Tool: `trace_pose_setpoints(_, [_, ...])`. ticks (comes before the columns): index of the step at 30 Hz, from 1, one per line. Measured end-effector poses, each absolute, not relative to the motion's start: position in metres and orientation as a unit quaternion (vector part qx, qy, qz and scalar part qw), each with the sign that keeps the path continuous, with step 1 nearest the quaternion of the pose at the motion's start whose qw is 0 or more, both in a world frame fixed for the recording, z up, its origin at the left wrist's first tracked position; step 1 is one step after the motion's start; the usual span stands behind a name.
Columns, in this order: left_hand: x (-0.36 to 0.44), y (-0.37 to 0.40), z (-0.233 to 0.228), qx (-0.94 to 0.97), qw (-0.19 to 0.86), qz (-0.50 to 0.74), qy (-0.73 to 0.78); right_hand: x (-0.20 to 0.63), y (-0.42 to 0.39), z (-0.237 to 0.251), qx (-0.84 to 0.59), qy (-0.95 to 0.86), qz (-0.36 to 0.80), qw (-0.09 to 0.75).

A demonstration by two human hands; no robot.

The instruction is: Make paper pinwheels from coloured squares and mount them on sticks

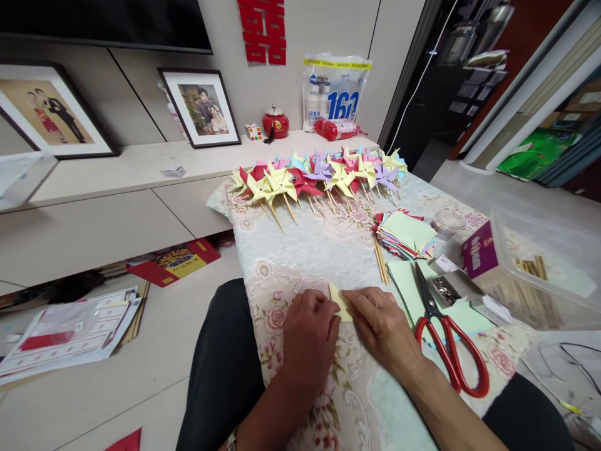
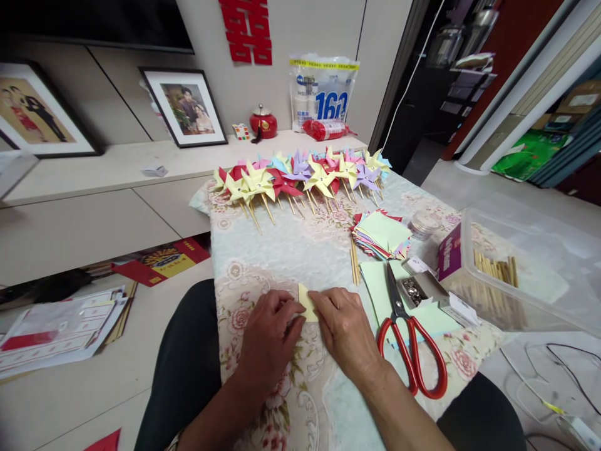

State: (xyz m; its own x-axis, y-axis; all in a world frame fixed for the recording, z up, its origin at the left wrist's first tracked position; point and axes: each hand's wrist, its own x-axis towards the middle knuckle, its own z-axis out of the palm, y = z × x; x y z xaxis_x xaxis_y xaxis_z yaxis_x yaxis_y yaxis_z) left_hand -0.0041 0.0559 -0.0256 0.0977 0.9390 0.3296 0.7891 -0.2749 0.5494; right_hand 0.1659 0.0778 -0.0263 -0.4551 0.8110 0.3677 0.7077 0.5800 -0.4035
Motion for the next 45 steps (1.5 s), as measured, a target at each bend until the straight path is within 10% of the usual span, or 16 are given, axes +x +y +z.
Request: trace_pose_setpoints(45, [-0.02,0.032,-0.029,0.865,-0.031,0.2,0.46,0.156,0.023,-0.029,-0.473,-0.854,-0.147,0.16])
